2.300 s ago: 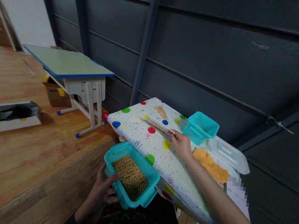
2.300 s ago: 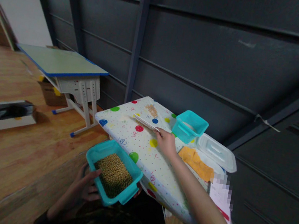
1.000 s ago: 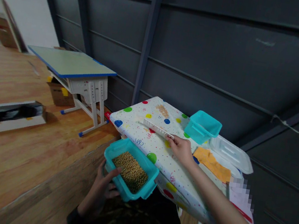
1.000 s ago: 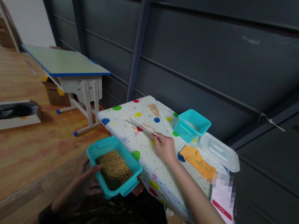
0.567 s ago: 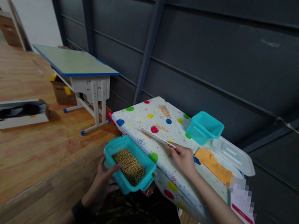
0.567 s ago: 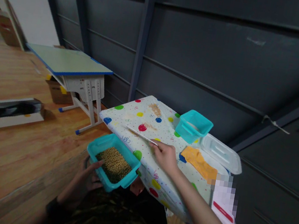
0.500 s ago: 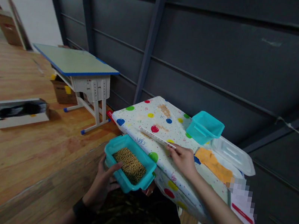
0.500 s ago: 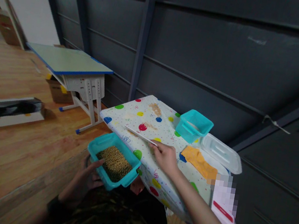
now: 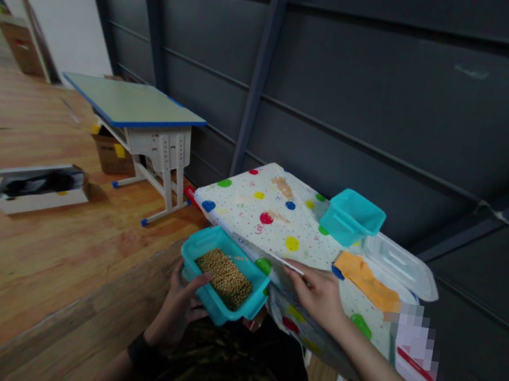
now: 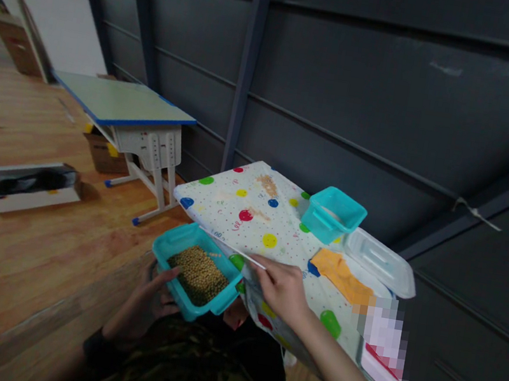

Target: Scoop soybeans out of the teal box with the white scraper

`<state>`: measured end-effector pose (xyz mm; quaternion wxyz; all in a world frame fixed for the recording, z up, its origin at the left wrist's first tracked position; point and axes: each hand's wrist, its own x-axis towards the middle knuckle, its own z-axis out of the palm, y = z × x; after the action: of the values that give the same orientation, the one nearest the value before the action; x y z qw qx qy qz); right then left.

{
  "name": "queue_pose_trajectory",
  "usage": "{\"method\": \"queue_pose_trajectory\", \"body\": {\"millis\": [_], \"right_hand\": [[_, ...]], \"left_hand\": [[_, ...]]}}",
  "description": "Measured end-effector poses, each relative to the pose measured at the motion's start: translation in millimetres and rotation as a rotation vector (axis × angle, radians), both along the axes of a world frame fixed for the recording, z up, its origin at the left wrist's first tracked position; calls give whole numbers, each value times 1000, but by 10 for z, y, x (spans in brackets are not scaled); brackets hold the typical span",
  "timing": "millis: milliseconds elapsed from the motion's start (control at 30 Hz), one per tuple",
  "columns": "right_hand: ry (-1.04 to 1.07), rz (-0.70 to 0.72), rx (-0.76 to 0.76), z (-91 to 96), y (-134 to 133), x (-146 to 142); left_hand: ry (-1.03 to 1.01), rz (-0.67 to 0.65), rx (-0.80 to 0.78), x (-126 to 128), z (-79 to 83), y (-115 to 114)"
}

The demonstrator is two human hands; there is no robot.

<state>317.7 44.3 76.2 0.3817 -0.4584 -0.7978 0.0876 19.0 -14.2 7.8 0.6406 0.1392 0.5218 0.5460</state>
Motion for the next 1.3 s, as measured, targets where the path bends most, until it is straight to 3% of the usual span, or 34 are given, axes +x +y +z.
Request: {"method": "queue_pose_trajectory", "body": {"millis": [200, 367, 567, 1300], "right_hand": [[47, -221, 72, 77, 719, 146], [-14, -230, 52, 32, 1101, 139], [-66, -218, 22, -42, 1023, 101], [-92, -215, 6, 24, 1054, 109]], "left_hand": [[34, -5, -34, -1, -8, 20], [52, -2, -35, -10, -38, 30], [39, 2, -34, -18, -54, 23], [27, -9, -49, 6, 17, 8]]}}
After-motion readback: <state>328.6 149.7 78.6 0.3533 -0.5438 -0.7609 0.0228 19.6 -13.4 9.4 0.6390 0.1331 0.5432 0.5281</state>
